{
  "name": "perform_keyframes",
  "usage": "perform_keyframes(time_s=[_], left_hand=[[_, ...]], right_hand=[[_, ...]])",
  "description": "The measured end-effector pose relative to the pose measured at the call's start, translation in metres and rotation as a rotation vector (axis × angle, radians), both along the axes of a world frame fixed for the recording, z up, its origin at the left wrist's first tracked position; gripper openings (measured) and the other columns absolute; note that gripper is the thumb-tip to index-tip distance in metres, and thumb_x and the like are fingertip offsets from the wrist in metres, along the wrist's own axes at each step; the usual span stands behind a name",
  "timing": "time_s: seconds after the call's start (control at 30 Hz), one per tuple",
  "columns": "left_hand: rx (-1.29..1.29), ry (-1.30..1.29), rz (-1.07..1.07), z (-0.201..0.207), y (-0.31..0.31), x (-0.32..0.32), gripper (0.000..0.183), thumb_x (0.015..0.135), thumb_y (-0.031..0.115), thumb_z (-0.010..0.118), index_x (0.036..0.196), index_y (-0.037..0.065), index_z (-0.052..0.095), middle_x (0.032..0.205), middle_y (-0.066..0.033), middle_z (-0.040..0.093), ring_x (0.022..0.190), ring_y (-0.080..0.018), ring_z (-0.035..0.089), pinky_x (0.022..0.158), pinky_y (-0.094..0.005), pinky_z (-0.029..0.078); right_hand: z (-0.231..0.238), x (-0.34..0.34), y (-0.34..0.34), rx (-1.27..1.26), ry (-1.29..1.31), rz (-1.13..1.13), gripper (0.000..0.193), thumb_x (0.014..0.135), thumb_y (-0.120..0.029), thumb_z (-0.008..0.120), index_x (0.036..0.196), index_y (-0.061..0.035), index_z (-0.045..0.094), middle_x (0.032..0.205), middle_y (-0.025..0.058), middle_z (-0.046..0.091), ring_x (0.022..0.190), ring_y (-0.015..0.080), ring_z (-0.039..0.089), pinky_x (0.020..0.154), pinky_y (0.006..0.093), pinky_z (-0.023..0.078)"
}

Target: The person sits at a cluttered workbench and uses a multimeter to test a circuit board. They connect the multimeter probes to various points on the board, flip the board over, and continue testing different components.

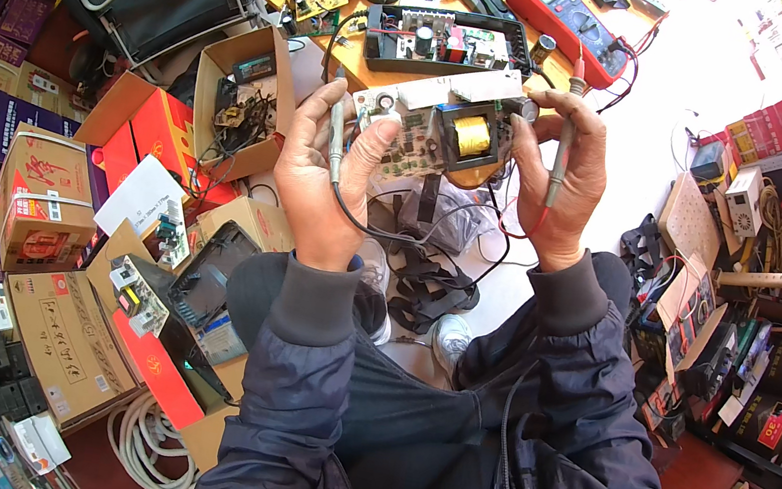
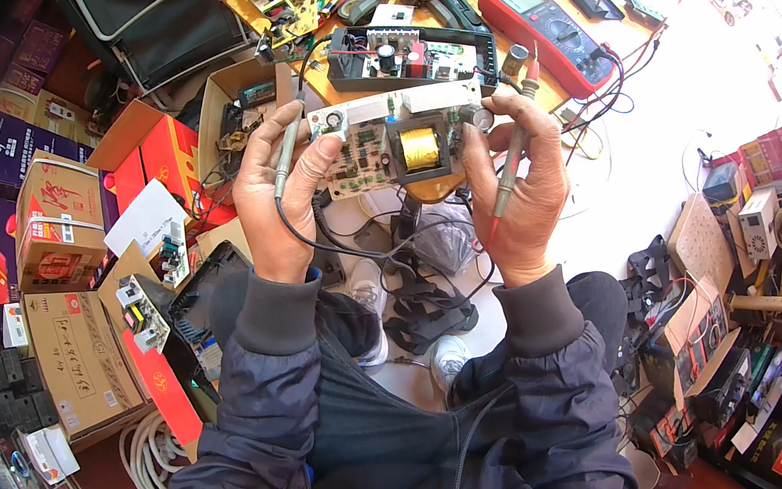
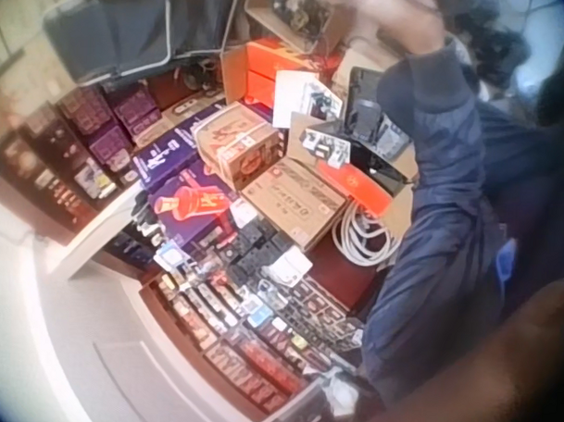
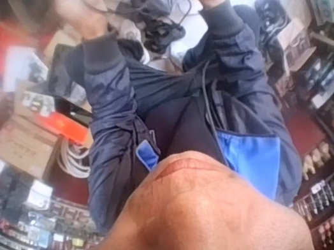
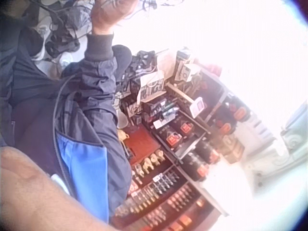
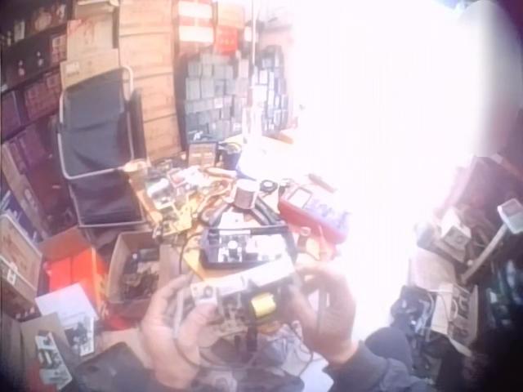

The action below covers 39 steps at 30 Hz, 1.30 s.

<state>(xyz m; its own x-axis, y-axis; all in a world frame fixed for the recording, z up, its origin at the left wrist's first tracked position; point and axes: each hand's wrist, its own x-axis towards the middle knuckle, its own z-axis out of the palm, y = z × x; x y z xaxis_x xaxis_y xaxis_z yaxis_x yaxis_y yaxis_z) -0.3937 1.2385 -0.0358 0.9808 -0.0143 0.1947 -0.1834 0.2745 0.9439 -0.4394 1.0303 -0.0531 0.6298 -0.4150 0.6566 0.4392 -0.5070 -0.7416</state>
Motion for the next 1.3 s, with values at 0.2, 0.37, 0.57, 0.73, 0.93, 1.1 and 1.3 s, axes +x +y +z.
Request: perform_keyframes(time_s=[0.2,0.37,0.57,0.73,0.93,1.1,1.3], left_hand=[[0.025,-0.083,0.053,0.009,0.007,-0.001,0.058,0.092,0.005,0.087,0.142,-0.004,0.059,0.122,-0.0099,0.074,0.111,-0.0154,0.069,0.101,-0.0295,0.053],[0.018,-0.123,0.096,0.018,0.012,0.000,0.059,0.091,0.007,0.088,0.141,-0.004,0.060,0.124,-0.0108,0.073,0.113,-0.0166,0.068,0.103,-0.0304,0.052],[0.032,-0.178,0.110,0.027,0.012,0.008,0.057,0.093,0.009,0.088,0.140,-0.004,0.060,0.124,-0.0108,0.073,0.111,-0.0159,0.068,0.102,-0.0303,0.052],[0.002,-0.114,0.066,0.023,0.012,0.007,0.053,0.095,0.010,0.086,0.140,-0.004,0.061,0.124,-0.0111,0.073,0.110,-0.0152,0.068,0.099,-0.0294,0.054],[-0.039,-0.049,0.018,0.016,0.013,0.007,0.052,0.095,0.013,0.086,0.139,-0.003,0.062,0.120,-0.0098,0.072,0.105,-0.0144,0.070,0.094,-0.0277,0.056],[-0.036,-0.005,-0.009,0.012,0.013,0.008,0.053,0.096,0.012,0.085,0.140,-0.002,0.060,0.120,-0.0096,0.072,0.104,-0.0140,0.070,0.093,-0.0271,0.057],[-0.025,0.000,-0.021,0.005,0.011,0.010,0.053,0.097,0.012,0.084,0.141,-0.003,0.059,0.121,-0.0098,0.072,0.105,-0.0139,0.070,0.093,-0.0269,0.057]], right_hand=[[0.006,0.000,0.007,-0.043,0.007,0.019,0.047,0.094,0.012,0.073,0.135,-0.0032,0.056,0.125,0.0088,0.071,0.089,0.0085,0.066,0.082,0.0247,0.055],[0.013,0.013,0.012,-0.029,-0.080,0.005,0.041,0.092,0.004,0.077,0.129,-0.0022,0.063,0.110,0.0077,0.073,0.086,0.0104,0.069,0.078,0.0276,0.058],[0.023,0.023,0.012,-0.048,-0.060,0.036,0.042,0.090,0.003,0.079,0.129,-0.0031,0.064,0.108,0.0073,0.073,0.085,0.0113,0.069,0.080,0.0273,0.057],[0.027,0.011,0.009,-0.045,-0.023,0.005,0.043,0.089,0.003,0.079,0.128,-0.0043,0.064,0.107,0.0057,0.074,0.086,0.0108,0.070,0.082,0.0285,0.056],[0.023,0.003,0.005,-0.118,-0.001,0.042,0.047,0.093,0.008,0.076,0.135,-0.0028,0.057,0.116,0.0066,0.070,0.085,0.0069,0.066,0.081,0.0243,0.056],[0.018,0.002,0.005,-0.120,0.016,0.031,0.047,0.093,0.008,0.076,0.134,-0.0024,0.058,0.118,0.0069,0.069,0.086,0.0068,0.065,0.081,0.0244,0.055],[0.011,0.005,0.004,-0.037,-0.007,0.004,0.044,0.087,0.005,0.079,0.127,-0.0048,0.065,0.109,0.0060,0.074,0.080,0.0116,0.070,0.077,0.0283,0.057]])
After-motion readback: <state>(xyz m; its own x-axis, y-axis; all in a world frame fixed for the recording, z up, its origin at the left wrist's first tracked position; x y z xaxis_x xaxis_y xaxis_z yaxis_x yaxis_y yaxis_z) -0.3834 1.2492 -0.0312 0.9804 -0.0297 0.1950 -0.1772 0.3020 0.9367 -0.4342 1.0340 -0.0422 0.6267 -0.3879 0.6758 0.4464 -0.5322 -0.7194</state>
